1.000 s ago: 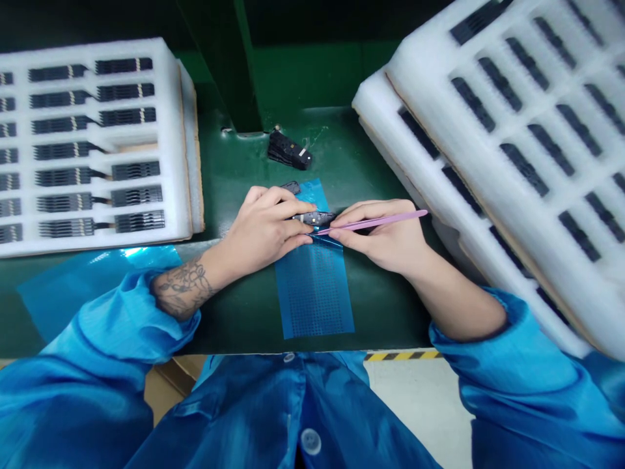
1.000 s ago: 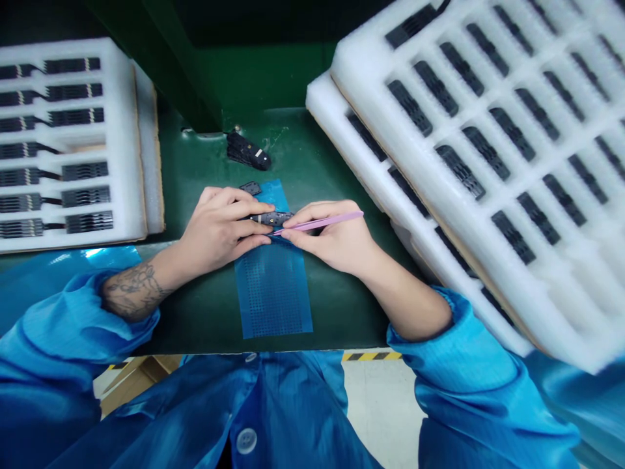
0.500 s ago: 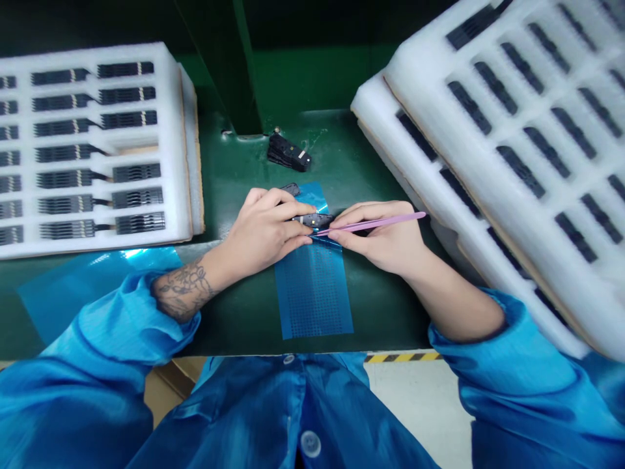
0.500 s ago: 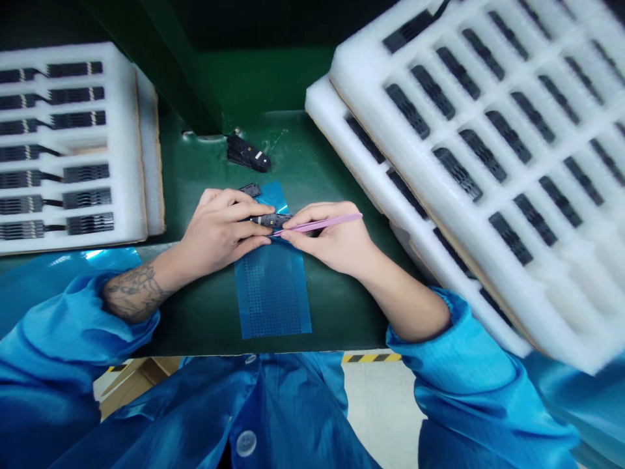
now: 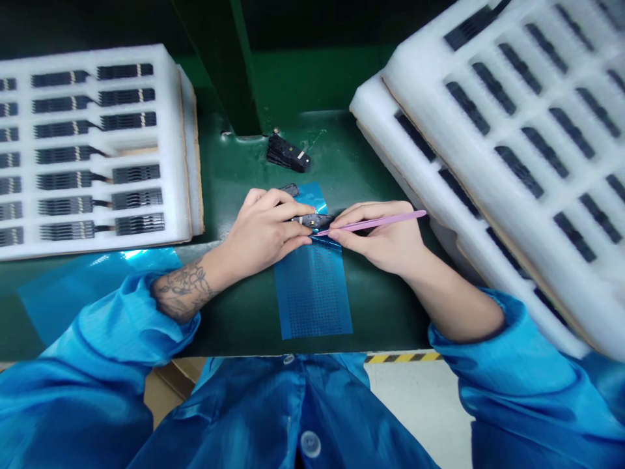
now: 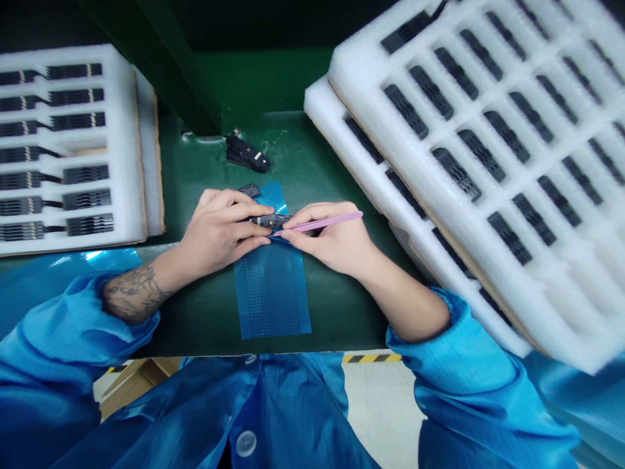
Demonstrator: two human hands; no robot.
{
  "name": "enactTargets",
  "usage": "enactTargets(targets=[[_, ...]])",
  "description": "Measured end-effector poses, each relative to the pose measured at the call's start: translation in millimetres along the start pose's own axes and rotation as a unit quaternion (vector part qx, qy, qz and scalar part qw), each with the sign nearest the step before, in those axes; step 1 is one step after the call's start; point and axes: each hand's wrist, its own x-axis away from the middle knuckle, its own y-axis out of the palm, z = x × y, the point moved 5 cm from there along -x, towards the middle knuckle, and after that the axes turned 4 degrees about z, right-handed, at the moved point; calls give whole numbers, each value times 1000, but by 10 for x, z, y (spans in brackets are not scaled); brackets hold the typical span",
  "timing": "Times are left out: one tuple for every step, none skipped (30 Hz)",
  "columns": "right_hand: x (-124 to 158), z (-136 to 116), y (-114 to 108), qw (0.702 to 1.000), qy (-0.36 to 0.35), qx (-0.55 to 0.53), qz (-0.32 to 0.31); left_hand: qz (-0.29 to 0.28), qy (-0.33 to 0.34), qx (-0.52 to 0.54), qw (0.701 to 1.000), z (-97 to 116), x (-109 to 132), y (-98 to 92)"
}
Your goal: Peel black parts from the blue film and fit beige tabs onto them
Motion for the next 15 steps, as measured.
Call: enactTargets(targets=[[1,3,0,1000,0,1,0,0,0,0,1000,2,-1,-2],[2,6,1,1000,-2,1,0,-1,-2,1,1000,4,-2,-3],[3,8,1,1000,-5,1,-1,-2,-4,3,1000,4,-3,-2],[4,10,3,1000,-8,0,-3,-4,-7,5,1000,2,-3,0],[4,12,4,1000,-11,0,-4,-6,-10,6,1000,0,-2,2],[4,12,4,1000,-14,0,-5,-8,-12,7,1000,-2,0,6],[4,10,4,1000,-16,0,-5,-10,-12,6,1000,-2,2,8],[4,7,3,1000,-18,-1,-4,-10,-10,5,1000,-1,3,8],[4,5,3,1000,-18,-1,-3,-7,-7,3,1000,2,4,6],[5,3,3,1000,-19,-2,-3,-5,-5,2,1000,4,4,3],[5,1,3,1000,-19,-4,-2,-3,-3,1,1000,6,3,1],[6,1,2,1000,-17,-5,-2,-2,-2,0,1000,7,2,0],[7,3,1,1000,-16,-6,-2,-2,-2,-1,1000,7,2,-1],[7,6,-2,1000,-14,-8,-2,-2,-2,-2,1000,7,1,-1],[7,9,-7,1000,-12,-10,1,-2,-2,-2,1000,8,1,-2]])
